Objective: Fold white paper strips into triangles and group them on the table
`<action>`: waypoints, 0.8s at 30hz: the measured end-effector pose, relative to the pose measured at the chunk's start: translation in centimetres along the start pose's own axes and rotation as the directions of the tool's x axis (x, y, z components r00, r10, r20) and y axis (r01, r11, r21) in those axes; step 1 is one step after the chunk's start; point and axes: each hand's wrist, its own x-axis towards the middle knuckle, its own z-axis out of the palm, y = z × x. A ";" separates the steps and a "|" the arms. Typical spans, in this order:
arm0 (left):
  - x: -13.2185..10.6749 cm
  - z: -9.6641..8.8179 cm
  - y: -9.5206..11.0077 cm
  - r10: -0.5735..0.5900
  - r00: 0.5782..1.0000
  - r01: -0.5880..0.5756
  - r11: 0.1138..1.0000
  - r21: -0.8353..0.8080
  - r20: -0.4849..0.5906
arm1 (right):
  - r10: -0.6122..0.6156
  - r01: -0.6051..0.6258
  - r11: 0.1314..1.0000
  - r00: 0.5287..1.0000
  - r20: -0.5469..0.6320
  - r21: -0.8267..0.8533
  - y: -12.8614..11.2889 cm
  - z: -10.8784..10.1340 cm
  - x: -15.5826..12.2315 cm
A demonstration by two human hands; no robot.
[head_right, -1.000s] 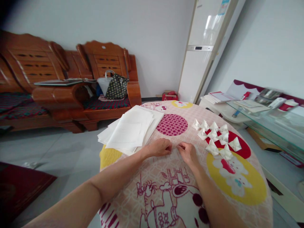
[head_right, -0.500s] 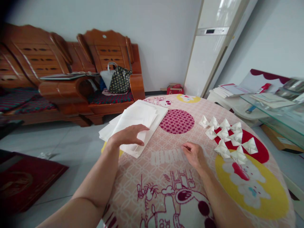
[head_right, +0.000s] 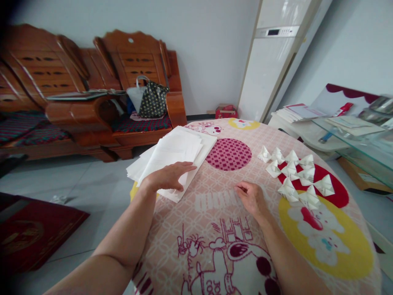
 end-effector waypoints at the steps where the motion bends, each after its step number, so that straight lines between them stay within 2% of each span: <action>1: 0.0 0.0 0.0 0.002 1.000 -0.002 1.000 0.001 -0.001 | 0.002 -0.002 1.000 1.000 -0.001 0.000 0.0 0.0 0.0; 7: -0.4 -0.8 -1.4 0.058 0.997 -0.062 0.995 -0.072 -0.047 | -0.005 0.005 1.000 1.000 0.002 -0.015 -0.1 -0.1 0.0; 11: -0.8 -1.4 -2.4 0.018 0.996 -0.031 0.988 -0.151 -0.087 | -0.015 0.015 1.000 1.000 0.004 -0.017 0.0 -0.1 0.0; 16: -0.6 -1.6 -2.3 -0.054 0.979 0.016 0.981 -0.192 -0.196 | -0.010 0.010 1.000 1.000 0.002 -0.019 -0.3 -0.1 0.0; 18: -0.4 -1.8 -2.0 -0.107 0.959 0.060 0.982 -0.181 -0.264 | -0.020 0.020 0.999 1.000 -0.010 -0.027 -0.4 -0.1 -0.1; 21: 0.0 -2.2 -0.8 -0.168 0.898 0.108 0.980 -0.166 -0.406 | -0.036 0.035 0.999 0.999 -0.028 -0.033 -0.4 0.0 -0.1; 24: 0.6 -2.0 1.8 -0.124 0.849 0.028 0.981 -0.192 -0.514 | -0.058 0.058 0.998 0.997 -0.054 -0.009 -0.5 0.2 -0.2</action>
